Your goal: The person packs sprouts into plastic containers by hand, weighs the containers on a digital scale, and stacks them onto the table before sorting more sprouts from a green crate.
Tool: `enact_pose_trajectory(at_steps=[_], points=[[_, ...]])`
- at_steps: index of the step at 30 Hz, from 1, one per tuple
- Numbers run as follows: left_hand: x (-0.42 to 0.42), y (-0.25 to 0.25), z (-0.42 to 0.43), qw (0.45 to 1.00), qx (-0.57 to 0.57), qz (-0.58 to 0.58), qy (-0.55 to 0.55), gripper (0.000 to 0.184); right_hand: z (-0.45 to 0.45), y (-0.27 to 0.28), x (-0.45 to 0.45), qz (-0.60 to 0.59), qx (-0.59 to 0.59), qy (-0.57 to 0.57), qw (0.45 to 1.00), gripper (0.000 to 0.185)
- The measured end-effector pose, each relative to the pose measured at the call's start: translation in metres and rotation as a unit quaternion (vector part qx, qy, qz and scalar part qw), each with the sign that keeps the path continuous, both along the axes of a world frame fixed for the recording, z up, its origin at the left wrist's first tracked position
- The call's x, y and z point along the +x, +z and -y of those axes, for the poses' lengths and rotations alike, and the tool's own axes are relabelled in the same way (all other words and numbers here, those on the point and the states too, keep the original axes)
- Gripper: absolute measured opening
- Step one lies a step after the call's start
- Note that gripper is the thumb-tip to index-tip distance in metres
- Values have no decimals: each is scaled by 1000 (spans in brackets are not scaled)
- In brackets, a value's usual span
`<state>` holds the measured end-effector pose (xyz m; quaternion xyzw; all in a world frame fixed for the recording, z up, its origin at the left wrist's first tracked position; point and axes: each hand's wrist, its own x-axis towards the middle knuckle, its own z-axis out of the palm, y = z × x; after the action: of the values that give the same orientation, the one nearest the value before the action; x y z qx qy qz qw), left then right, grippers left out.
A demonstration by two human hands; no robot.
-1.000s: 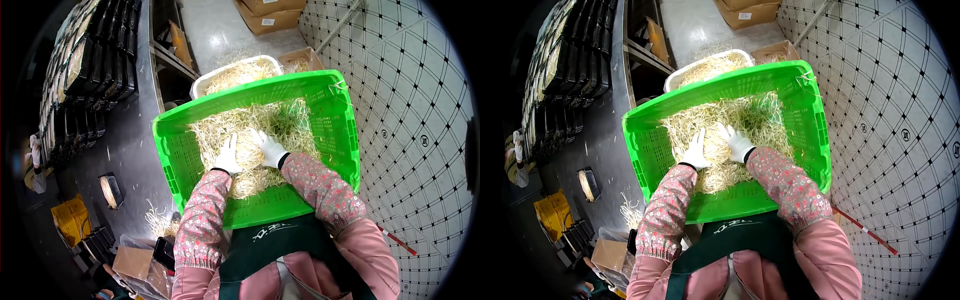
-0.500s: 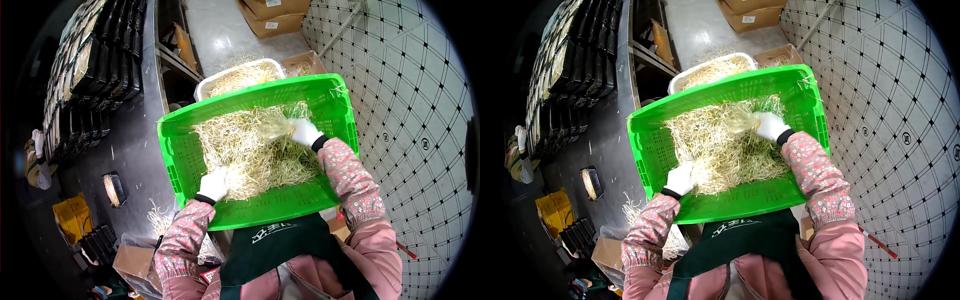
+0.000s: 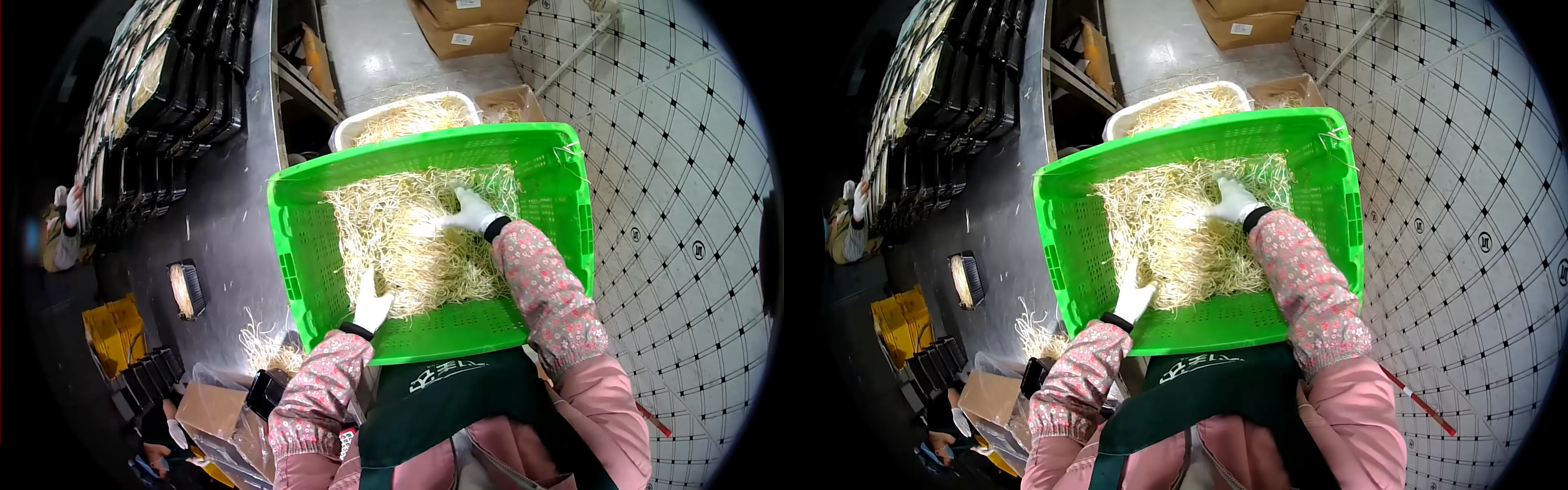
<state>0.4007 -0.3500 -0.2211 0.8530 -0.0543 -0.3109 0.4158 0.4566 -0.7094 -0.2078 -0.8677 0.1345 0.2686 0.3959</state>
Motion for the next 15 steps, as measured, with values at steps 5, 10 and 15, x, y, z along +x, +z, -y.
enact_pose_trajectory(at_steps=[5,10,15], points=[[-11,-18,30,879,-174,-325,303,52,-57,19,4,-47,64,37,996,133],[-16,20,54,798,-210,-417,380,53,-112,55,-77,108,-94,203,969,143],[-25,60,50,799,-239,-409,371,56,-133,45,-98,122,-189,212,951,141]])
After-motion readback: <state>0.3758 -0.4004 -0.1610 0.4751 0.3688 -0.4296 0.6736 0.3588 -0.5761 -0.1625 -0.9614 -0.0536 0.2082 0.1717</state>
